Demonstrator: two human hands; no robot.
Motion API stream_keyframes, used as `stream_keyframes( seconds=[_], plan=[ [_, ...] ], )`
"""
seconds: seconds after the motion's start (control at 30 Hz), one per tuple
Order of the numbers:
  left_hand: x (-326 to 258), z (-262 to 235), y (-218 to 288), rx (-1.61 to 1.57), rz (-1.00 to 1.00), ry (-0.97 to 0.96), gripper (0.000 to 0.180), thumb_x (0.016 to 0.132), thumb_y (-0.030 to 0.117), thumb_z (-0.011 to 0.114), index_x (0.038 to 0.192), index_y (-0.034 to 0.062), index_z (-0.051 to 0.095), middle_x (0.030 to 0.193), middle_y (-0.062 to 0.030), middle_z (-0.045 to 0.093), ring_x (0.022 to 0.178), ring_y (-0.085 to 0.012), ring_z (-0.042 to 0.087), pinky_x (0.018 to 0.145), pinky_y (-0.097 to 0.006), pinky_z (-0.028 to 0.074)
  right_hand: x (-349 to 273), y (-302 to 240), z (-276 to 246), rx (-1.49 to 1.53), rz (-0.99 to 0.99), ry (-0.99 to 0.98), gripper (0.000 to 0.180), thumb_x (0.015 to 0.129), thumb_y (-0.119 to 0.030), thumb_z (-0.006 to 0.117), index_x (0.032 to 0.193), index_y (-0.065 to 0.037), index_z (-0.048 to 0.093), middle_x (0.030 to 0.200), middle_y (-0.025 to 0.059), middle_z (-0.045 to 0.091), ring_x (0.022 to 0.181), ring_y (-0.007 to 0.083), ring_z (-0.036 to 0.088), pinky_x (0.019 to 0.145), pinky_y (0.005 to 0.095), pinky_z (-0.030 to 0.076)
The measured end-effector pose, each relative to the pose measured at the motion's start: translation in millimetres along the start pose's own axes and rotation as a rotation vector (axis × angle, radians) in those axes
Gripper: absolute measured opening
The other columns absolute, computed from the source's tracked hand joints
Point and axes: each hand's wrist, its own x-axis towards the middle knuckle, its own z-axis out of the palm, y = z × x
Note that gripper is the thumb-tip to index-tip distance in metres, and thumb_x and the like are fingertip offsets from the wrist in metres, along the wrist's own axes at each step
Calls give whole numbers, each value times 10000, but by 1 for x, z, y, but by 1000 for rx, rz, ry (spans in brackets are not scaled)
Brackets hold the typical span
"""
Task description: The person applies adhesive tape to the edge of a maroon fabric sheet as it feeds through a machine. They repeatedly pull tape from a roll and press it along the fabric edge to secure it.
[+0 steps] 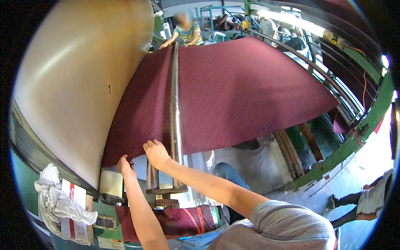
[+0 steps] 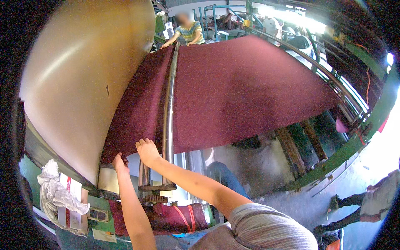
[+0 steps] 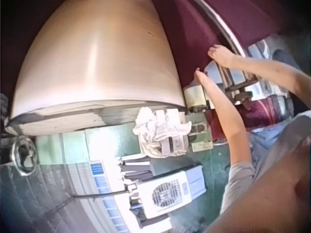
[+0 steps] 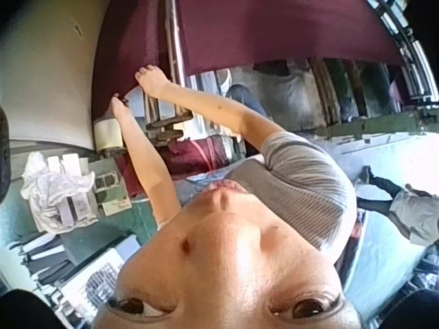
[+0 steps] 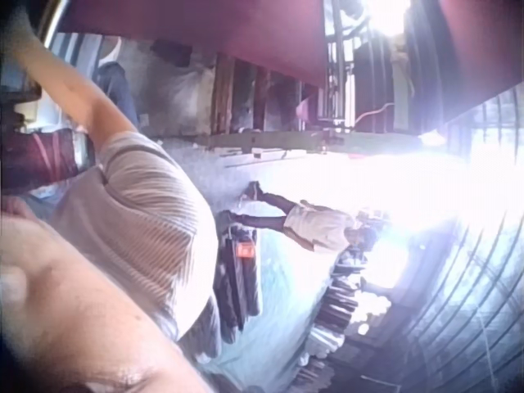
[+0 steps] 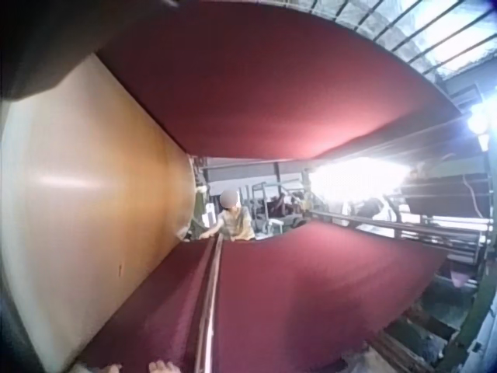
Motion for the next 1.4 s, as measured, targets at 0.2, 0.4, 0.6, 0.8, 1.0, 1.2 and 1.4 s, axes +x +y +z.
stream_keyframes(
  seconds=[0.2, 0.4, 0.6, 0.8, 1.0, 1.2, 1.4],
  plan=[
    [-12, 9, -6, 113, 6, -454, 184, 853, 136, 460, 919, 79, 622, 736, -20, 588, 576, -108, 530, 455, -236, 416, 2, -2, 8, 70, -83, 46, 145, 695, -72, 570, 834, -32, 577, 848, 117, 595, 850, 264, 579, 764, 350, 468],
    [-22, 13, 0, 179, 81, -491, 199, 845, 62, 419, 820, 36, 615, 703, -37, 592, 535, -114, 519, 445, -230, 401, -3, -9, 7, 220, -86, 83, 185, 628, -75, 629, 796, -34, 564, 840, 134, 571, 856, 294, 554, 774, 376, 450],
    [-16, 6, 0, 223, 65, -262, 177, 827, 103, 445, 767, 64, 607, 578, -15, 521, 444, -99, 462, 388, -236, 341, 2, 0, -5, 19, 285, 110, 217, 668, -92, 626, 867, -38, 558, 907, 115, 552, 925, 285, 529, 782, 377, 443],
    [-10, 5, -2, 218, 50, -168, 172, 831, 119, 455, 761, 68, 604, 613, -13, 529, 459, -89, 470, 379, -227, 347, 0, 2, 4, 39, 2, 6, 160, 713, -64, 563, 869, -34, 581, 899, 118, 577, 884, 275, 571, 792, 361, 461],
    [-22, 13, -5, 171, 78, -410, 187, 825, 82, 441, 756, 54, 613, 631, -17, 541, 479, -95, 480, 409, -219, 376, 0, -1, 9, 133, -86, 48, 100, 690, -43, 563, 787, -38, 584, 823, 114, 580, 851, 272, 570, 789, 356, 460],
    [-24, 14, -1, 33, 122, -319, 132, 797, 70, 466, 729, 66, 579, 614, -11, 519, 459, -88, 432, 399, -220, 326, 2, 0, -1, 371, -15, 144, 165, 622, -23, 599, 774, -36, 536, 818, 155, 523, 860, 333, 513, 797, 406, 430],
    [-9, 2, 8, -234, 155, -47, 66, 754, 101, 531, 756, 83, 594, 669, -8, 510, 511, -93, 422, 438, -218, 307, 7, 7, 1, 115, 246, 140, 138, 701, -43, 584, 833, -48, 547, 868, 150, 560, 885, 313, 547, 778, 403, 441]
  ],
)
